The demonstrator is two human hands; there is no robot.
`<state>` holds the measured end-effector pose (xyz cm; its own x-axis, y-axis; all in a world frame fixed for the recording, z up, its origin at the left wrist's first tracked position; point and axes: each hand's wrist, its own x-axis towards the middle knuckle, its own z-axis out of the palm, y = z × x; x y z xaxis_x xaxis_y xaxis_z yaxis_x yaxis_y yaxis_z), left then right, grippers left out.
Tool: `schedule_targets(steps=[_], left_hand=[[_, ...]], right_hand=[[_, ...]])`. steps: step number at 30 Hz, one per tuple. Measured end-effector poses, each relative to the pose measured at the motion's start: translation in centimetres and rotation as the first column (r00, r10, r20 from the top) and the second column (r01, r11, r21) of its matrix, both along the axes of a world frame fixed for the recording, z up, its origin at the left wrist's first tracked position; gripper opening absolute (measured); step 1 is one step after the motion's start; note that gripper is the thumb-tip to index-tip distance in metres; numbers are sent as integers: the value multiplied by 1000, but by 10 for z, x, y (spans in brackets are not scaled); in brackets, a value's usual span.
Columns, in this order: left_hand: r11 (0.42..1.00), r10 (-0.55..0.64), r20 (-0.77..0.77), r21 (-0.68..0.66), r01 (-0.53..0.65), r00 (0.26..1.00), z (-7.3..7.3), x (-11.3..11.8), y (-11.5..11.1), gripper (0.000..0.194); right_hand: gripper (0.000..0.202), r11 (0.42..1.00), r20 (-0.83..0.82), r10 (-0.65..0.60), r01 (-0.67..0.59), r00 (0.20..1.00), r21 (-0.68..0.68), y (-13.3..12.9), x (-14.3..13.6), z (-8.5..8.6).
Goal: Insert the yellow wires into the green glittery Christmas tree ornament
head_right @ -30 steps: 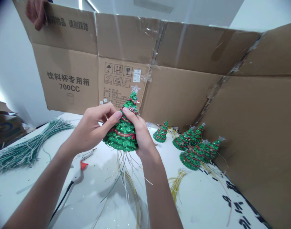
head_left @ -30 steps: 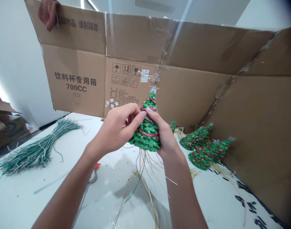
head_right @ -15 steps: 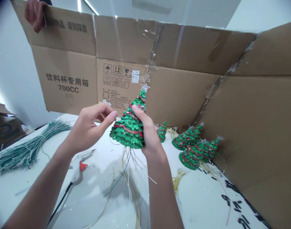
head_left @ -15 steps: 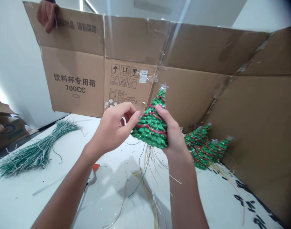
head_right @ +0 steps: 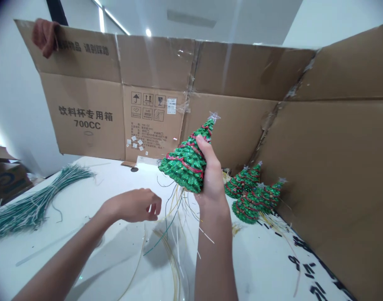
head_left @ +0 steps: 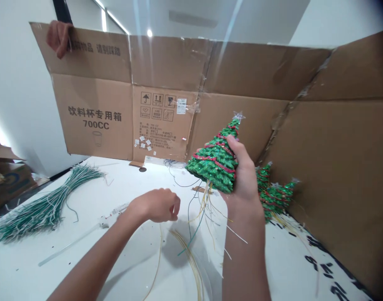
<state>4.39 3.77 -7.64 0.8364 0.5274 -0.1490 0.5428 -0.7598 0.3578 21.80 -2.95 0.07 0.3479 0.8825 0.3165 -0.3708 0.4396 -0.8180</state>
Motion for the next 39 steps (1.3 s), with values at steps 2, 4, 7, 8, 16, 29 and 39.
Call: schedule_targets(steps=[2, 4, 7, 8, 16, 29, 39], left_hand=[[1000, -1, -125, -30, -3, 992, -24, 4, 10, 18], [999, -11, -213, -49, 1, 977, -46, 4, 20, 24], [999, -17, -271, -49, 3, 962, -70, -4, 28, 20], [999, -15, -279, -43, 3, 960, -76, -7, 30, 19], [997, -63, -165, -43, 56, 984, -93, -24, 30, 1], [996, -27, 516, 87, -21, 856, 68, -35, -4, 13], [987, 123, 961, -91, -136, 249, 63, 22, 9, 12]], right_hand=[[28, 1000, 21, 23, -23, 1000, -3, -2, 2, 1], [29, 1000, 14, 31, -31, 999, 1, -3, 4, 1], [27, 997, -23, 77, -78, 997, -12, -5, 4, 3], [27, 996, -38, 93, -93, 995, -10, -6, 4, 4], [33, 994, -2, 97, -97, 995, 56, -8, 8, 2], [35, 969, -25, 216, -218, 976, -114, -8, 13, 4], [43, 932, 81, 356, -348, 931, -102, -15, 26, -3]])
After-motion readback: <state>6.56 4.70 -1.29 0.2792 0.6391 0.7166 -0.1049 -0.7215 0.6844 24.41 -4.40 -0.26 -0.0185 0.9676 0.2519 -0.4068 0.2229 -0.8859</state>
